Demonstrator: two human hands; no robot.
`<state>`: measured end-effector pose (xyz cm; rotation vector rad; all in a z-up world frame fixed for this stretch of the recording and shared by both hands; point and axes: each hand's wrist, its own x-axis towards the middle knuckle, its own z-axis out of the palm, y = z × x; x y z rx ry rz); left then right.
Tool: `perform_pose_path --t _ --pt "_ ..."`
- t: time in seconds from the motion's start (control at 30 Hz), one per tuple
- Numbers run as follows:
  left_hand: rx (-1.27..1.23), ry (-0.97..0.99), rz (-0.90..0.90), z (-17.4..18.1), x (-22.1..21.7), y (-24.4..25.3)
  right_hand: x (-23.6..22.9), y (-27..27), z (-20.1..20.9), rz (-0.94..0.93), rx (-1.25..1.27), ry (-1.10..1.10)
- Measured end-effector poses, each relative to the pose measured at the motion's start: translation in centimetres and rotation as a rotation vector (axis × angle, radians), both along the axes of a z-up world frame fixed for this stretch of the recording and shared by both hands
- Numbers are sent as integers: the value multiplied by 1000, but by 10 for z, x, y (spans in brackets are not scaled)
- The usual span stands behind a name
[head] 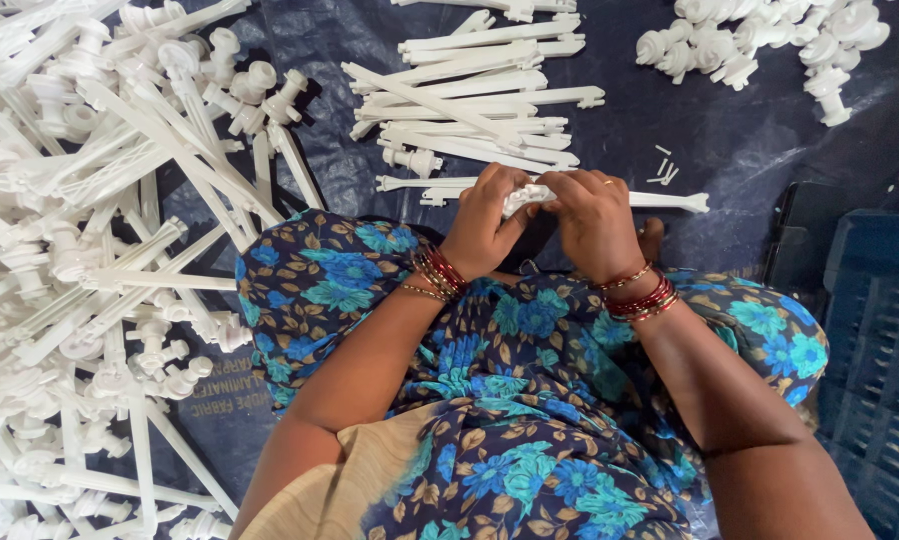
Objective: The person sits on the floor and repeatedly picks up white plastic rods and small white caps. They insert the cap into the end of the rod by hand and place the assembled unit onto a growing pile.
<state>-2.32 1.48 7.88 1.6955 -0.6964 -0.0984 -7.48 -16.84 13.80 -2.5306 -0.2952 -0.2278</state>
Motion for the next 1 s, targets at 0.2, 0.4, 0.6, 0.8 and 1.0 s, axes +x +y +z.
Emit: perform_pose_path --t 0.2,0.4,0.6,0.8,1.0 --pt "10 -18 32 0 -3 0 0 2 -1 -6 -24 33" --pt "62 -49 47 0 -8 1 -5 3 -5 0 -74 -29" --pt "45 -8 39 1 -7 -2 1 -6 -8 31 -90 47" --pt "113 -11 42 -7 -6 -7 11 -13 -6 88 -147 85" --pt "74 -89 208 -41 0 -13 25 -37 -6 -14 -188 -104"
